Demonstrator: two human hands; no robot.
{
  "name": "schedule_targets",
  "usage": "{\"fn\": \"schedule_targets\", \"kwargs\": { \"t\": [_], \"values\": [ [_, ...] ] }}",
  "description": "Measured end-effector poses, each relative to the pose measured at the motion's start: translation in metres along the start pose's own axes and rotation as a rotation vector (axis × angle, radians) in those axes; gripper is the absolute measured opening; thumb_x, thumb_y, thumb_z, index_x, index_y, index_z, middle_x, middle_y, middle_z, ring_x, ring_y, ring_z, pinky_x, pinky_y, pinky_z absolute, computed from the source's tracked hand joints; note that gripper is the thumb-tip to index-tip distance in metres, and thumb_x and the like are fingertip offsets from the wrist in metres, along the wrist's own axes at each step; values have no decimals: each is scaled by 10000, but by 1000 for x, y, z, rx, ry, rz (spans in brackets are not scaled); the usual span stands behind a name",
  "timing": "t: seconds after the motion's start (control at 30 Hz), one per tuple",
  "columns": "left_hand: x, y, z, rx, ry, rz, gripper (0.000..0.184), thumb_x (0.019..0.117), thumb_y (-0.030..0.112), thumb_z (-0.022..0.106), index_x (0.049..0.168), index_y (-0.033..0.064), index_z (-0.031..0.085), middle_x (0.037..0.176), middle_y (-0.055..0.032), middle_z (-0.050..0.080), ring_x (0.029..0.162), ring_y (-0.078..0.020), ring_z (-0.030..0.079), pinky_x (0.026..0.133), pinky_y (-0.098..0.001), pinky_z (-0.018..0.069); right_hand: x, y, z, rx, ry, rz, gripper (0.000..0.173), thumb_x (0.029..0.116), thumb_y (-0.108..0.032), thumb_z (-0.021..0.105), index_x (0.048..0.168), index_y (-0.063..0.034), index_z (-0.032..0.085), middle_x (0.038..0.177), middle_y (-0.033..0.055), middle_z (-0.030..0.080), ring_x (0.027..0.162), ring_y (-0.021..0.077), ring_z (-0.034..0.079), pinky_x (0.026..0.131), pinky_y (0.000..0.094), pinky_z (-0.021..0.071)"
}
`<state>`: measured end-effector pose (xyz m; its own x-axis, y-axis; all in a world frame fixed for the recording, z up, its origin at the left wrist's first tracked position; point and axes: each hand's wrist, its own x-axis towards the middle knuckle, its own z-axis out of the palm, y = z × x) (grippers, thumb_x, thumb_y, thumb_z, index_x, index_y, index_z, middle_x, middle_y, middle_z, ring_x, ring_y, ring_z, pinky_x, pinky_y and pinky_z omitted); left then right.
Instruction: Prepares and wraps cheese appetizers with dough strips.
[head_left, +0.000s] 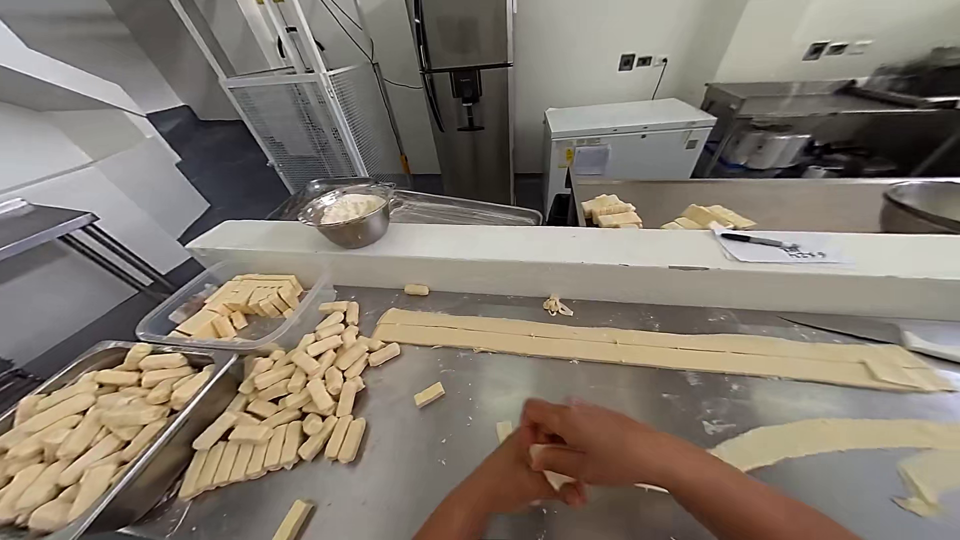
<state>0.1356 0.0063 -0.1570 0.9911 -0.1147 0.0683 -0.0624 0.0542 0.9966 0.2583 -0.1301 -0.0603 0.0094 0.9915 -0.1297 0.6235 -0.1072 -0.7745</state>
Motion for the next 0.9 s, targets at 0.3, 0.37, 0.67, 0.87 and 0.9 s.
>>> {"fn": "schedule_targets", "kwargs": {
  "t": [0.3, 0.37, 0.67, 0.87, 0.9],
  "values": [
    [-70, 110, -87, 476, 129, 302, 304, 1020, 375, 603, 919, 108, 707, 780, 70, 721, 624, 93, 601, 559, -82, 486, 22, -73, -64, -302, 286, -219, 101, 930, -195, 722, 925, -100, 755, 722, -11, 658, 636, 83, 590, 599, 296, 496],
    [-87, 108, -97, 541, 193, 181, 322, 1016, 376, 613, 877, 100, 703, 730, 92, 702, 579, 122, 548, 516, -66, 428, 11, -58, -70, -364, 413, -278, 76, 919, -203, 715, 883, -141, 740, 758, -41, 671, 656, 76, 620, 594, 306, 534],
    [-129, 35, -108, 531, 265, -132, 318, 969, 276, 650, 880, -23, 711, 723, 7, 638, 643, 11, 550, 625, -195, 467, -124, 7, -115, -512, 424, 372, 114, 878, 12, 756, 990, 29, 743, 917, 197, 707, 873, 386, 678, 792, 628, 517],
    [-37, 56, -16, 611, 101, 163, 319, 988, 241, 643, 857, -39, 722, 707, -115, 666, 652, -182, 613, 694, -398, 488, -9, 37, 16, 205, 76, -69, 704, 801, -426, 827, 1359, -50, 618, 1194, 46, 721, 1108, 148, 676, 982, 389, 549],
    [-29, 58, -8, 585, 194, 157, 318, 990, 245, 640, 866, -36, 721, 700, -105, 661, 649, -172, 608, 704, -394, 490, 2, 37, 27, 369, 47, -44, 491, 837, -354, 813, 1223, -92, 659, 998, -33, 734, 892, 50, 696, 814, 273, 591]
  ]
}}
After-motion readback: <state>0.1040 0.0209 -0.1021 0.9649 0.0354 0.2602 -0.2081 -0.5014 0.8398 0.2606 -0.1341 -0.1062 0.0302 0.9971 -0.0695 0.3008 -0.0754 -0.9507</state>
